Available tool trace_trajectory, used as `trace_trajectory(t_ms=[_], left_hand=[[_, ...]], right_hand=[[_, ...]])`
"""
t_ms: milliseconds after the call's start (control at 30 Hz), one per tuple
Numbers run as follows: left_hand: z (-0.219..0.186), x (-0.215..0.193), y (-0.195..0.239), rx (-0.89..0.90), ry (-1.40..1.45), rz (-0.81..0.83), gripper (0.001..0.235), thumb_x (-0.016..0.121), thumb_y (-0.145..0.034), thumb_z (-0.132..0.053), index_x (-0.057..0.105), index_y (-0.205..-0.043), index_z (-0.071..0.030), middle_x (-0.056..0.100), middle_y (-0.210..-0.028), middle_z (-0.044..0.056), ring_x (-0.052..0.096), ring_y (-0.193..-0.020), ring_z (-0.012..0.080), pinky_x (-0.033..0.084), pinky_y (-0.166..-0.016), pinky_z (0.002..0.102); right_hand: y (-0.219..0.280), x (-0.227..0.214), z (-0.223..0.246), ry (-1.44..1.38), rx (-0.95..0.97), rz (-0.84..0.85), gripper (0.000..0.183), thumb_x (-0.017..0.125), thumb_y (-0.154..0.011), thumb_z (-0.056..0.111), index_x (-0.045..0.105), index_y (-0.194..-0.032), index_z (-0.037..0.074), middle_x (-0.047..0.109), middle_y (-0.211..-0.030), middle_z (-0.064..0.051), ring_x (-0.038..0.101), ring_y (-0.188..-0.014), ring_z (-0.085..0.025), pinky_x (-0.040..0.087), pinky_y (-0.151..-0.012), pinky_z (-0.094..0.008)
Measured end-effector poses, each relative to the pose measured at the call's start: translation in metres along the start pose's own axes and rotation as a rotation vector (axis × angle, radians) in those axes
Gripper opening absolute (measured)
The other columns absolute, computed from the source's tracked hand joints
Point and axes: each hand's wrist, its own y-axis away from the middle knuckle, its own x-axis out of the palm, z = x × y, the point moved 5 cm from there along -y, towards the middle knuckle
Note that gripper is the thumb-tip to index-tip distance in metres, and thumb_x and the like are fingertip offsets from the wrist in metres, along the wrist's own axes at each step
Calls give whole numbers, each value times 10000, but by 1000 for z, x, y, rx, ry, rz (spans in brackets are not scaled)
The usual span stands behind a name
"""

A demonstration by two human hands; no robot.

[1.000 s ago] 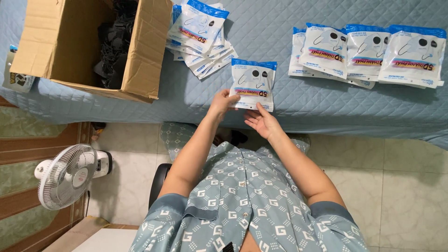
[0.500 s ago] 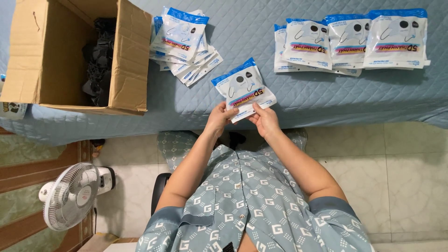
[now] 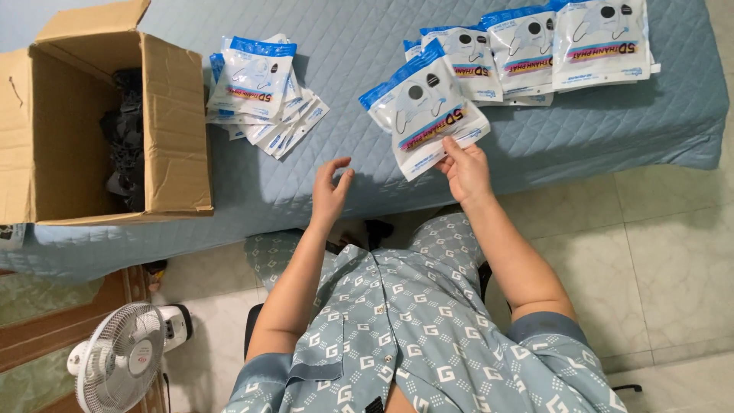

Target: The person sits on a chair and handles black face masks, placing them into white plastic packaging bags. They repeatedly pick up masks from a cardboard box and the bed surface, insert them into the bags, and arrange the packaged items.

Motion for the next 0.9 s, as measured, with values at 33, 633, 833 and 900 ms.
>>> trace_trajectory(t_ms=[33, 633, 833, 900], left_hand=[[2, 3, -2, 3, 0, 3, 287, 697, -1029, -295, 685, -1291, -177, 700, -1209, 44, 602, -1264, 239, 438, -1115, 424], [62, 37, -22, 93, -417, 260, 778, 737, -977, -324, 342, -1617, -128, 138, -1728, 166, -8, -1573, 430, -51, -1238, 590], [72, 41, -24, 91, -429, 277, 832, 749, -952, -339, 311, -1638, -165, 104, -1739, 132, -46, -1578, 416, -68, -1236, 571], [72, 40, -24, 89, -436, 271, 829, 749, -955, -337, 312, -1639, -169, 103, -1741, 123, -46, -1582, 403, -68, -1238, 559]], right_hand=[[-9, -8, 9, -2, -3, -2, 168, 782, -927, 116, 650, -1012, 55, 762, -896, -170, 792, -783, -305, 687, -692, -467], [-212, -153, 104, -158, -25, -323, 345, 841, -899, 168, 594, -1127, 87, 691, -935, -145, 819, -922, -375, 737, -878, -553], [-206, -147, 103, -150, -23, -339, 380, 847, -876, 217, 613, -1117, 40, 679, -943, -148, 799, -960, -350, 726, -906, -514], [-193, -132, 106, -133, -24, -321, 489, 889, -832, 301, 601, -1131, 43, 679, -981, -140, 787, -981, -321, 715, -931, -475]])
